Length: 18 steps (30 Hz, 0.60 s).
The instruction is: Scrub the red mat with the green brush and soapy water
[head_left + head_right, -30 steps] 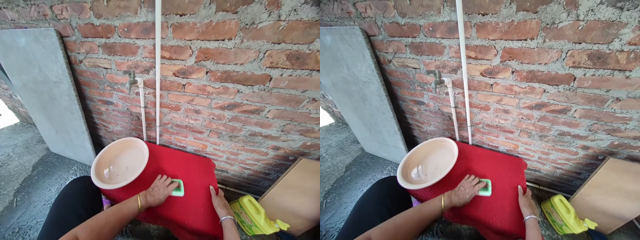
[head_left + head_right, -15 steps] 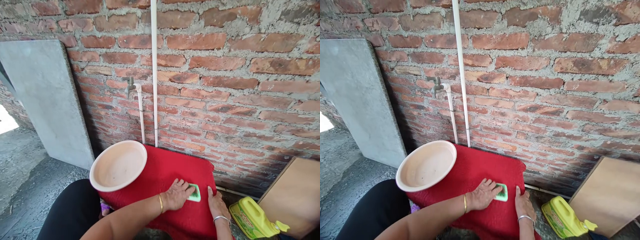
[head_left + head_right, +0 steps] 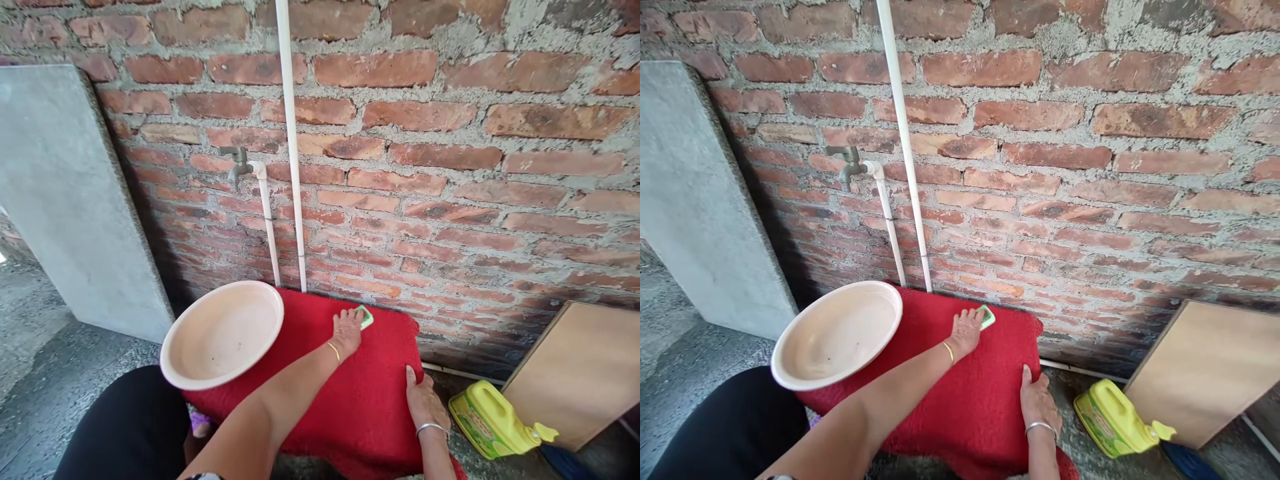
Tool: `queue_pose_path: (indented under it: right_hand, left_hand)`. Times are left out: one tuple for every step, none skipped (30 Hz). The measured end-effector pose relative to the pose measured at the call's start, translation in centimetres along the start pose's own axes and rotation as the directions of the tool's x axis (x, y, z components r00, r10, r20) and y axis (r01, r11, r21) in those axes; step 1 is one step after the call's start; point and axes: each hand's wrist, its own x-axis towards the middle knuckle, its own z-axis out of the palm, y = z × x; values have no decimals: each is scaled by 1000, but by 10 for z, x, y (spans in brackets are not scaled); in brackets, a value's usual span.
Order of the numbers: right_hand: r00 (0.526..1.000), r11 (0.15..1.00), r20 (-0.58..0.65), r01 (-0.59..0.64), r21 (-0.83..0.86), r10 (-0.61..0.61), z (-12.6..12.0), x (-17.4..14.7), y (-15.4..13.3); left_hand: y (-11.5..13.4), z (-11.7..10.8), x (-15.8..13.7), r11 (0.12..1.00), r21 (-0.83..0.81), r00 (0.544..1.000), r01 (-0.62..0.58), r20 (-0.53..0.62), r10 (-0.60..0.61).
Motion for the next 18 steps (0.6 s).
queue_pose_path:
  right_hand:
    - [1000,1000,0,0,-4,0,-1,-1,0]
    - [1000,1000,0,1,-7,-1,-1,-1,-1]
    - [1000,1000,0,0,-9,0,-1,-2,-1]
    - [1000,1000,-1,-1,-10,1,-1,-2,-1]
    - [1000,1000,-2,-2,-11,2,0,-1,-1]
    - [1000,1000,-4,-4,-11,4,0,-1,-1]
    - [1000,1000,-7,-5,-10,5,1,0,-1]
    - [1000,1000,-9,-8,-8,8,2,1,0]
    - [1000,1000,-11,-10,-7,9,3,2,0]
    - [1000,1000,-13,-11,-5,11,4,3,1]
    - [1000,1000,-15,-11,-4,11,4,4,1]
    - [1000,1000,-15,-11,-3,11,5,5,2]
    - [1000,1000,-16,-11,-3,11,5,5,2]
    - [1000,1000,-17,-12,-4,11,5,5,2]
    - [1000,1000,-17,-13,-5,13,4,6,2]
    - [1000,1000,-17,-14,-6,14,4,5,1]
    - [1000,1000,-18,-15,-7,15,3,5,1]
    - [1000,1000,-18,-15,-8,15,2,5,1]
  left_hand:
    - [11,5,-10,995,-12,995,-102,9,102]
    - [17,10,-24,973,-21,973,-228,22,228]
    - [19,14,-42,937,-26,936,-350,29,350]
    - [16,19,-62,899,-24,899,-438,18,438]
    - [8,22,-84,867,-15,868,-497,-3,497]
    - [-5,25,-106,840,6,840,-542,-31,542]
    - [-20,27,-125,817,34,816,-576,-40,577]
    - [-39,27,-142,806,66,806,-588,-37,591]
    - [-58,26,-153,814,102,815,-573,-35,578]
    - [-76,25,-160,837,142,842,-528,-40,538]
    - [-93,22,-161,870,182,880,-457,-46,472]
    - [-107,19,-158,908,218,922,-359,-66,380]
    - [-117,17,-152,938,243,957,-246,-95,275]
    - [-123,14,-145,956,253,976,-145,-122,181]
    - [-124,13,-137,966,252,985,-55,-147,94]
    - [-119,12,-131,970,244,986,11,-162,29]
    - [-111,13,-128,971,235,985,55,-170,-15]
    - [-100,16,-128,971,229,984,71,-173,-31]
